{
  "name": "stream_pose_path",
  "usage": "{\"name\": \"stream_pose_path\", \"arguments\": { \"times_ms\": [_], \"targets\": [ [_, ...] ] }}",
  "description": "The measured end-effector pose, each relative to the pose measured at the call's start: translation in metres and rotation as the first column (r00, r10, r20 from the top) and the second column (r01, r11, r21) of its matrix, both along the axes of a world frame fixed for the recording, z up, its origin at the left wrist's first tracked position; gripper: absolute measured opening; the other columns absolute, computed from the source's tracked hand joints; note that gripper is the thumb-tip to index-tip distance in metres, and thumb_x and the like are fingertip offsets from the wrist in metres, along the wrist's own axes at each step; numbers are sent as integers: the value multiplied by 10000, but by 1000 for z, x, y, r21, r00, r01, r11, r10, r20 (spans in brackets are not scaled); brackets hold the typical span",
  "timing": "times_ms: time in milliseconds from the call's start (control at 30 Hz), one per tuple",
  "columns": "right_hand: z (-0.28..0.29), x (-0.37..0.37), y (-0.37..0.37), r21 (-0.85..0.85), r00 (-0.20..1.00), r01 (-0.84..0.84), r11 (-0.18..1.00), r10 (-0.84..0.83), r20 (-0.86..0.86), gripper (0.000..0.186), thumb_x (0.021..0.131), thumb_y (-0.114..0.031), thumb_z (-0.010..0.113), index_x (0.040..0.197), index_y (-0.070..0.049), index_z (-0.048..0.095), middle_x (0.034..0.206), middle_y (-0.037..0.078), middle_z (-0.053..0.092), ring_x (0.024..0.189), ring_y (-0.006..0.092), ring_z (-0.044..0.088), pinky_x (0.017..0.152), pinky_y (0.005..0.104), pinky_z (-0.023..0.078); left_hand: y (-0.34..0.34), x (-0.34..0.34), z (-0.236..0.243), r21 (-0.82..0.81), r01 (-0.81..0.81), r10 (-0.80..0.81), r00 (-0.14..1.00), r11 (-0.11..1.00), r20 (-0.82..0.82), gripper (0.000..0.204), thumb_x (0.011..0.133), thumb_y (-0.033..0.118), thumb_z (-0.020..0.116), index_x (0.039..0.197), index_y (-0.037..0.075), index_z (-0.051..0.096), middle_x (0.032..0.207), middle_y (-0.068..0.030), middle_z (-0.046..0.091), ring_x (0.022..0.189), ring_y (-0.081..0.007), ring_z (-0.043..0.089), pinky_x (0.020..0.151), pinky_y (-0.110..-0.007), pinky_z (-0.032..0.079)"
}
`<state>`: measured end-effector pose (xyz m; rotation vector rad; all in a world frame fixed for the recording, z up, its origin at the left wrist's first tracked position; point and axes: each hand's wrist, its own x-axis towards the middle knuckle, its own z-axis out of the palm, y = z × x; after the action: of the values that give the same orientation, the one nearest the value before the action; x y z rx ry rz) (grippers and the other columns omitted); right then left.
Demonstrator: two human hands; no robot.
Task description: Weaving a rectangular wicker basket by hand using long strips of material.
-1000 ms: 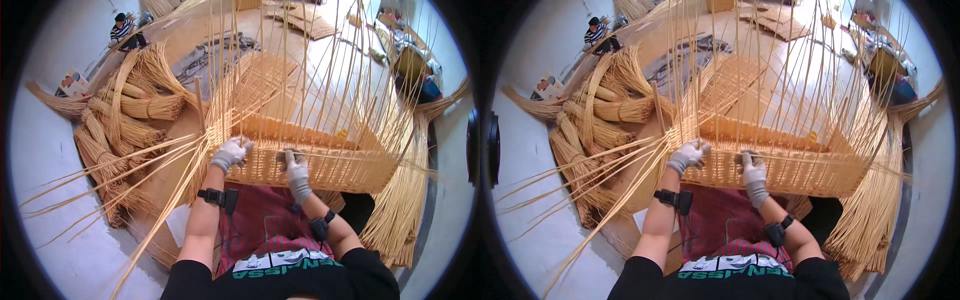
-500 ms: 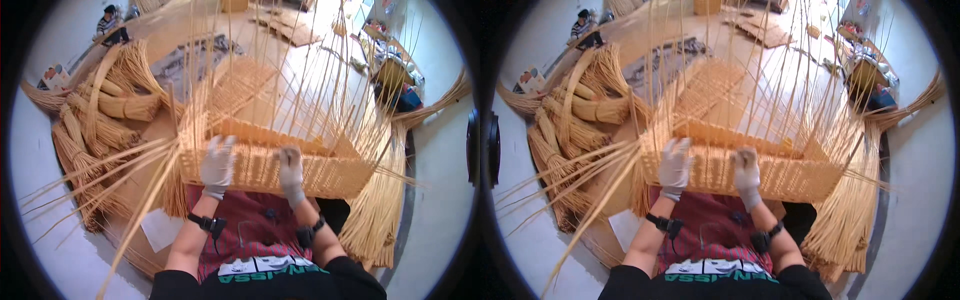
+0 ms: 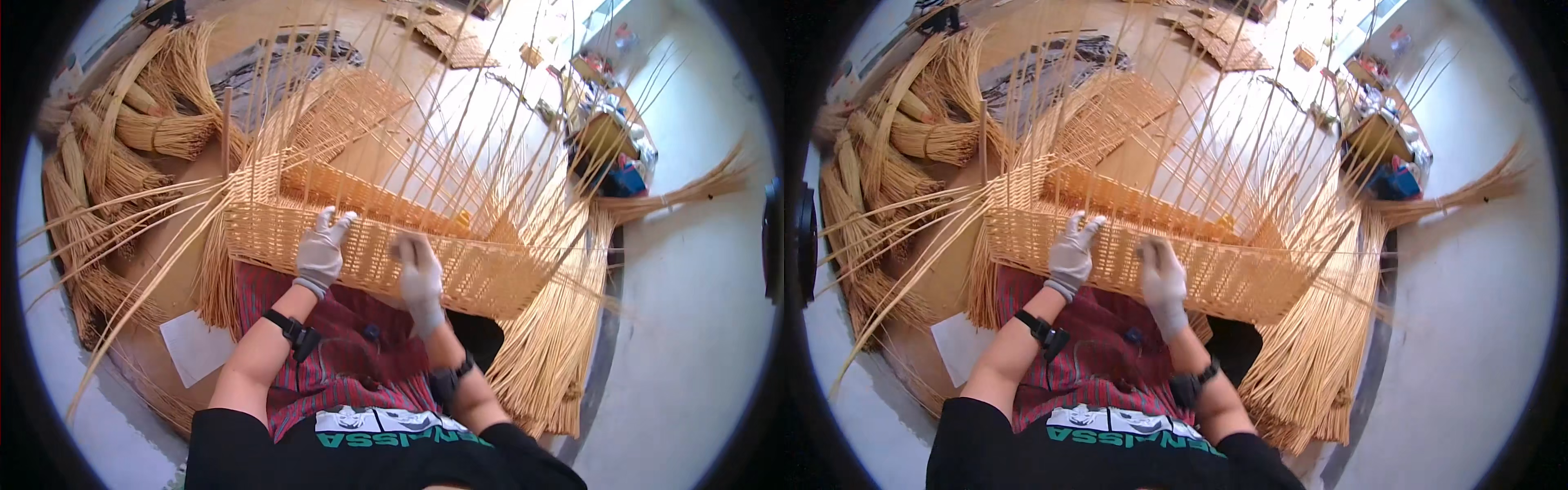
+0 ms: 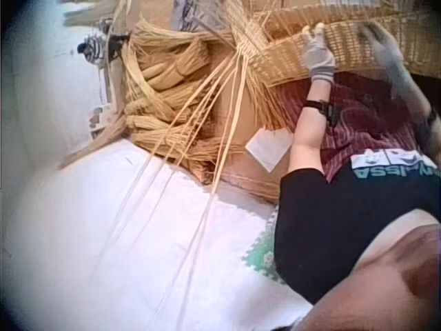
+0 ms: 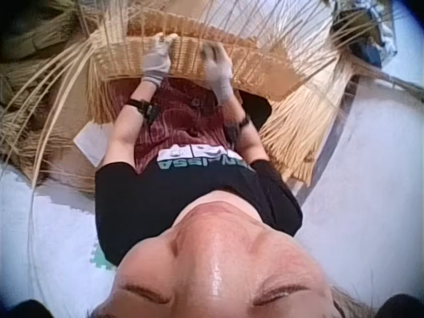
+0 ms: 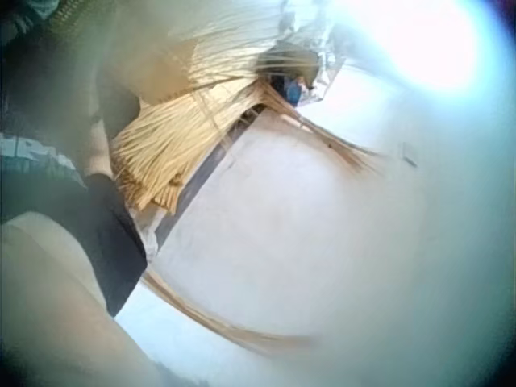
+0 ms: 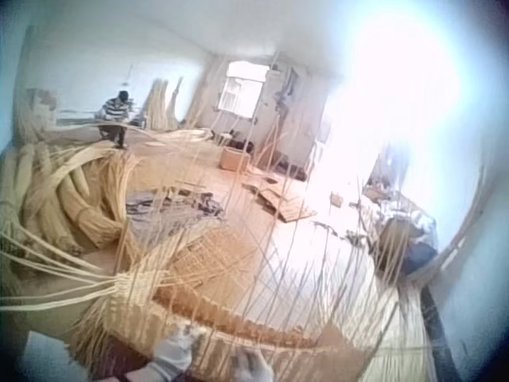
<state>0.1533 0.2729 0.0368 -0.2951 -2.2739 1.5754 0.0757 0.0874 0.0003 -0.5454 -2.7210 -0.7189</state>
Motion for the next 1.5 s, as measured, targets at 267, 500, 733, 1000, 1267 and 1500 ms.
{"name": "stream_pose_path", "arguments": {
  "times_ms": [267,500,733,1000,1267,1500],
  "targets": [
    [-3,-157,-13,591,879,-314,743,-8,477,405,987,-354,563,945,9,737,928,262,714,930,433,690,839,491,547,-9,9,29,201,19,-67,971,979,231,519,910,28,613,1371,268,604,1434,-148,539,1091,-346,666,923,-414,555],
    [-8,-5,23,-331,998,55,942,-41,52,373,944,-62,654,1298,14,565,1159,201,702,1043,280,701,936,354,542,40,17,39,428,319,-374,926,845,47,711,884,-34,602,1533,190,421,1533,-121,459,1317,-349,542,1006,-397,523],
    [53,-104,76,549,908,196,813,60,-414,615,997,22,525,1554,-137,318,1167,104,668,1075,182,652,914,345,565,73,31,22,96,204,-219,957,974,192,809,878,79,661,1548,410,351,1543,-107,426,886,-354,717,750,-456,597],
    [11,-11,143,-354,938,118,928,-221,-265,478,1036,-3,490,1482,-148,398,1110,94,670,917,139,658,814,325,568,107,17,48,-46,223,-216,841,974,-496,748,858,78,641,1518,362,432,1376,-144,518,794,-338,669,713,-483,559],
    [24,-48,183,270,943,196,943,-105,-316,283,1038,-52,492,1302,-86,590,1011,102,680,980,148,665,782,318,587,166,42,42,-147,291,-281,956,945,88,698,820,120,698,1465,321,524,1192,-138,557,795,-334,637,722,-463,549],
    [21,9,232,368,839,450,813,-245,-486,429,937,37,555,1347,-84,519,1090,90,675,934,213,667,890,352,540,242,64,41,9,437,-431,889,899,-153,698,838,143,675,1496,278,487,1264,-167,553,812,-362,636,722,-486,541]
  ]
}}
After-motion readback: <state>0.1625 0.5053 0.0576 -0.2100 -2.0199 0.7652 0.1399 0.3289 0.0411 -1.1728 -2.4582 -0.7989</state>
